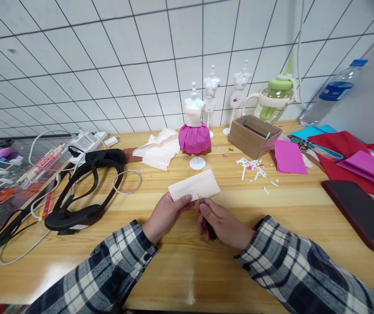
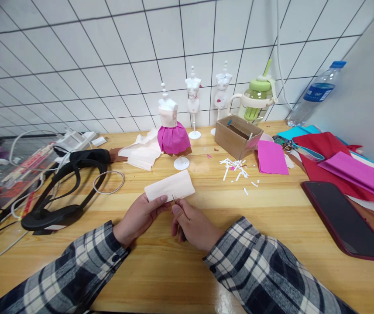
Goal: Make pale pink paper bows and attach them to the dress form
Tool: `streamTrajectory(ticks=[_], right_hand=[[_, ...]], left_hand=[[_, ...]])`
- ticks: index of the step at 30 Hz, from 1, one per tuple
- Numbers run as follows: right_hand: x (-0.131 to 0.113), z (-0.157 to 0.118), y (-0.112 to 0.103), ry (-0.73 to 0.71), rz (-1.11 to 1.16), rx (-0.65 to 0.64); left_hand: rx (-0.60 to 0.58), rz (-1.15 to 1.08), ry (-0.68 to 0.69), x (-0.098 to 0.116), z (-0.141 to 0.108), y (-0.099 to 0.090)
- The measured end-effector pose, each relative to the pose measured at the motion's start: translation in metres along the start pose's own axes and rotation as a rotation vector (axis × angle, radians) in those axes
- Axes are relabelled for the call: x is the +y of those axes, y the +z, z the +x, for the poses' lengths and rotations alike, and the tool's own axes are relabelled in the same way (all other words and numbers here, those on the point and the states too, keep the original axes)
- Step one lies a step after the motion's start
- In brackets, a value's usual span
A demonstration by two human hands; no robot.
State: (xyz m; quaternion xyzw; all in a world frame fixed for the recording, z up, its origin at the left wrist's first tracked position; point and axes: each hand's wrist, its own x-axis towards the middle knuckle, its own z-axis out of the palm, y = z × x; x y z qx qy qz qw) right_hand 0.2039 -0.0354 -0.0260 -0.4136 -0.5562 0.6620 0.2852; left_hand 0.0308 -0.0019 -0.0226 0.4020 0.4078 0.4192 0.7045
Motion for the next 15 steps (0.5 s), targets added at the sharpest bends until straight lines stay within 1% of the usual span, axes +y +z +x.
streamTrajectory(ticks=[8,15], right_hand=[[-0.0013,-0.0008,0.0000,0.001,-0.020,-0.001],[0.0016,0.0002,0.0018,-0.024,-0.040,0.000]], left_hand=[[-0.019,0.004,-0.001,0.0016,-0.0004,0.0012],[0.020,-0.044,-0.009,0.0043,-0.0017,0.0032]])
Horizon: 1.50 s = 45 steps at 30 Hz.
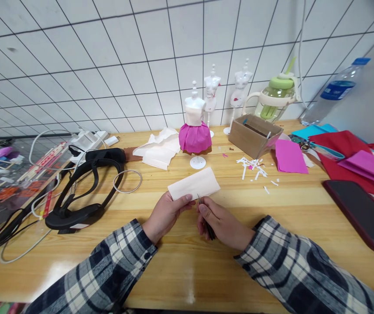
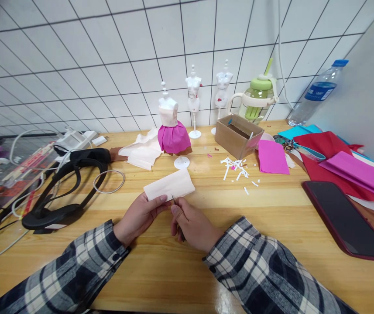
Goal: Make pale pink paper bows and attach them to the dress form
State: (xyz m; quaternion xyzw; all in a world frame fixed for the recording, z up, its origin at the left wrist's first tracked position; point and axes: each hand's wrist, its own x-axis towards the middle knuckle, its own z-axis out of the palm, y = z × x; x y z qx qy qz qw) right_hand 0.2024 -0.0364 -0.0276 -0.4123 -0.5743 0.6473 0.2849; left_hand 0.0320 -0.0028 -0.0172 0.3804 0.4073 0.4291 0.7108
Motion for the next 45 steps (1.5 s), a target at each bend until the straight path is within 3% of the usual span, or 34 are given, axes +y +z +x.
streamTrajectory(ticks=[45], right_hand=[[-0.0009,-0.0012,0.0005,-0.005,0.064,-0.003]], left_hand=[[-0.019,-0.008,-0.010,0.0004,-0.0004,-0.0003]])
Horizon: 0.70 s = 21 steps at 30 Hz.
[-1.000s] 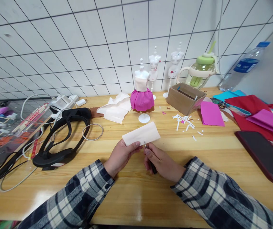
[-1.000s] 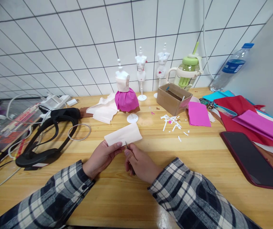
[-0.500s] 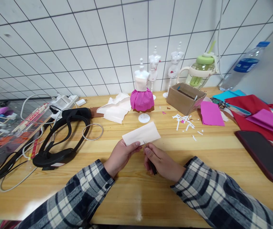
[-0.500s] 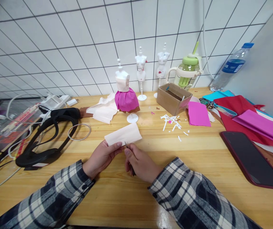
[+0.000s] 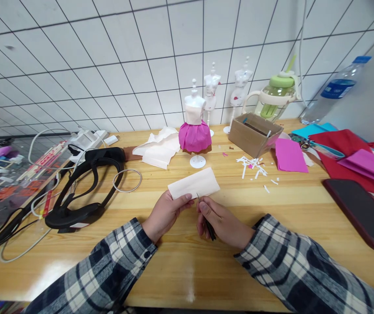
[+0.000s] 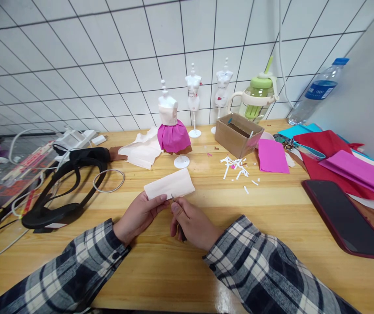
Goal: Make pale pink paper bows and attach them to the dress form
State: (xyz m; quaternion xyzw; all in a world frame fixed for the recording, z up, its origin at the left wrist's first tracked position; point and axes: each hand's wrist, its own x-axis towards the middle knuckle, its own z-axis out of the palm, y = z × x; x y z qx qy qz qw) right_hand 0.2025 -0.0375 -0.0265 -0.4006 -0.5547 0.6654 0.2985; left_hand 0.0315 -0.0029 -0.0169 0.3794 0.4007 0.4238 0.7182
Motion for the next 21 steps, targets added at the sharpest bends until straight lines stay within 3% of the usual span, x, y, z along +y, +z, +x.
streamTrajectory(ticks=[9,21], right_hand=[[0.0002,0.0002,0.0001,0.014,-0.001,-0.007],[-0.0036,-0.0003,0.0004,0.041,0.002,-0.004]], left_hand=[[0.062,-0.035,-0.012,0.0004,0.0001,0.0003],[0.036,-0.062,0.003,-0.0009,0.0001,-0.0011]])
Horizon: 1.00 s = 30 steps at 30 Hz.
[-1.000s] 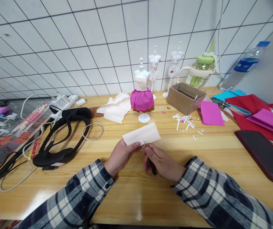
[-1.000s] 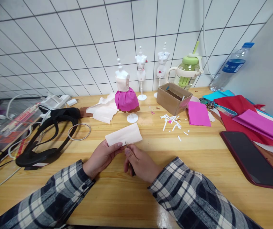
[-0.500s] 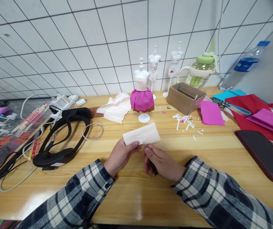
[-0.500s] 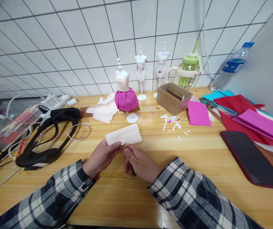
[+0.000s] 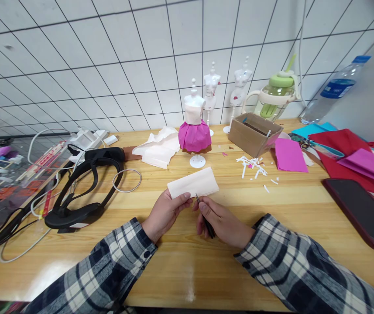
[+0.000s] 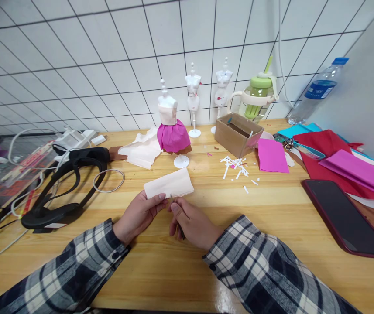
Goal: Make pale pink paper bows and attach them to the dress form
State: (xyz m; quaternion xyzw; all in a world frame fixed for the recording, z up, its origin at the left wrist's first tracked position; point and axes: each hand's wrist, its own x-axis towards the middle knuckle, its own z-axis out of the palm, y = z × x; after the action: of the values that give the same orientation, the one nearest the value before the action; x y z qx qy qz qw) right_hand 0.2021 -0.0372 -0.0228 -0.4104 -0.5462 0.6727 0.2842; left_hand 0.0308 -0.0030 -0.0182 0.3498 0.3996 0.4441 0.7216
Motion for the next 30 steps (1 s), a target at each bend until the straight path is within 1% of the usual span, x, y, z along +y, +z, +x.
streamTrajectory(ticks=[5,12,17,20,27,30], right_hand=[[0.0019,0.0013,-0.0006,-0.002,-0.089,0.051],[0.0040,0.0024,-0.0015,0.063,-0.112,0.094],[0.0018,0.0017,-0.0007,0.039,-0.056,0.056],[-0.0001,0.0010,0.0005,0.044,-0.027,0.055],[-0.0009,-0.0003,0.0010,-0.020,-0.077,0.067],[-0.0014,-0.0008,-0.0005,-0.031,-0.062,0.045]], left_hand=[[-0.003,0.018,0.007,0.0007,-0.0003,0.0012],[0.044,0.000,-0.003,-0.0008,0.0015,-0.0008],[0.017,0.026,0.000,0.0000,0.0008,0.0008],[0.009,0.052,0.000,0.0004,0.0002,0.0016],[-0.067,0.089,0.043,0.0005,0.0003,0.0041],[-0.019,0.082,0.061,0.0005,-0.0005,0.0042]])
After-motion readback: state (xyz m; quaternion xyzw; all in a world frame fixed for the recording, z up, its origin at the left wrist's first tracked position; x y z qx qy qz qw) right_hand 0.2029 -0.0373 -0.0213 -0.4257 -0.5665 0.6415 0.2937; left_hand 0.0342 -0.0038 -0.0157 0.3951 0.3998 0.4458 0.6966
